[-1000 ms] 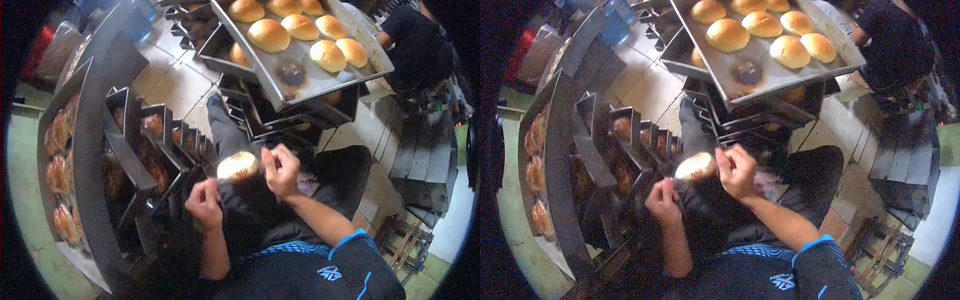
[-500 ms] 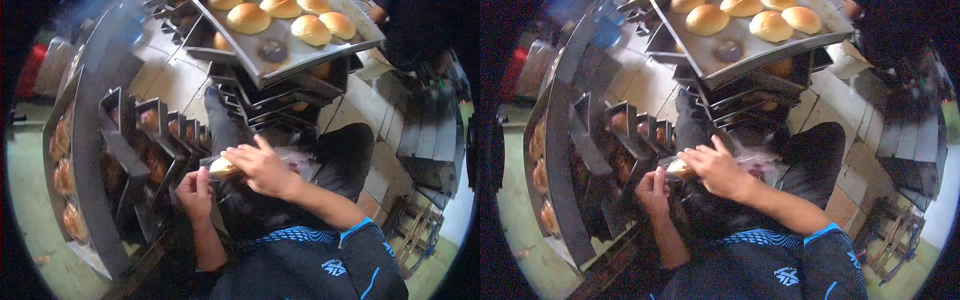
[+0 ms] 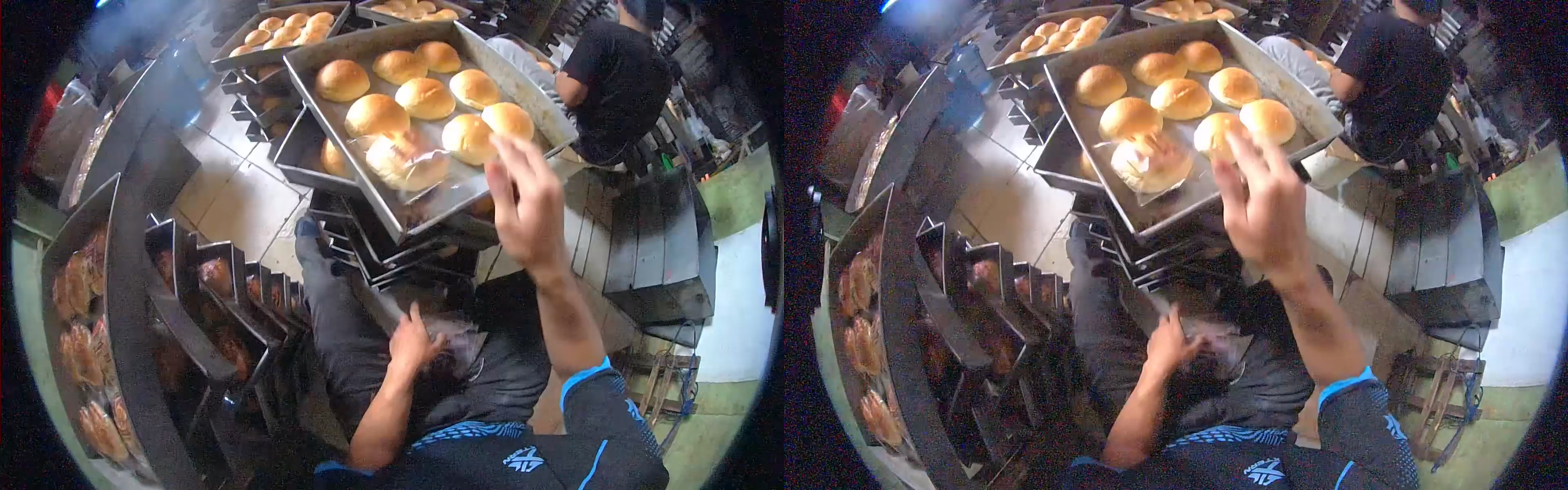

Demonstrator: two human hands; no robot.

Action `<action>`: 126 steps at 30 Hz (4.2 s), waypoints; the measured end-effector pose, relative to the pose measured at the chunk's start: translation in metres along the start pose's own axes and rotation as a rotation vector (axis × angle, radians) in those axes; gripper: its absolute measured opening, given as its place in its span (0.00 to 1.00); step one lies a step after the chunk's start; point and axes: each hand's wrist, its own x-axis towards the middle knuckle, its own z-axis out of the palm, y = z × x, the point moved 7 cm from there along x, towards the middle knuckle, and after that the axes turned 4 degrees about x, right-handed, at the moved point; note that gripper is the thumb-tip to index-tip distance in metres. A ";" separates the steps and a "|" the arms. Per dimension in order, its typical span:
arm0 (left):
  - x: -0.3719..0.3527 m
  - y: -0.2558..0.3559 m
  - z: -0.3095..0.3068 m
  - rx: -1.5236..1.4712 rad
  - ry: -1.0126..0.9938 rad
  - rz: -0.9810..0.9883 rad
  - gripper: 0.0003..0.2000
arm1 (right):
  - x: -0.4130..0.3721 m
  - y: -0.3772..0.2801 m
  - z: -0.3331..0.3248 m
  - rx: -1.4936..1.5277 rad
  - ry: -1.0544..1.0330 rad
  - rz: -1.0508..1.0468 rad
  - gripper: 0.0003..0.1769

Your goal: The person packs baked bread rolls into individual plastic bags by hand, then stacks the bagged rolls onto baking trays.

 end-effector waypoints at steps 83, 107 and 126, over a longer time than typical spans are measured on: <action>-0.137 0.120 -0.198 -1.584 0.383 0.789 0.41 | -0.157 -0.129 -0.050 0.465 -0.225 -0.527 0.30; -0.065 0.019 -0.168 -1.937 0.244 0.045 0.30 | -0.187 -0.081 0.015 1.386 -1.150 0.210 0.05; -0.130 -0.046 -0.187 -0.069 1.241 0.533 0.07 | -0.160 -0.050 0.079 0.896 -0.087 0.131 0.05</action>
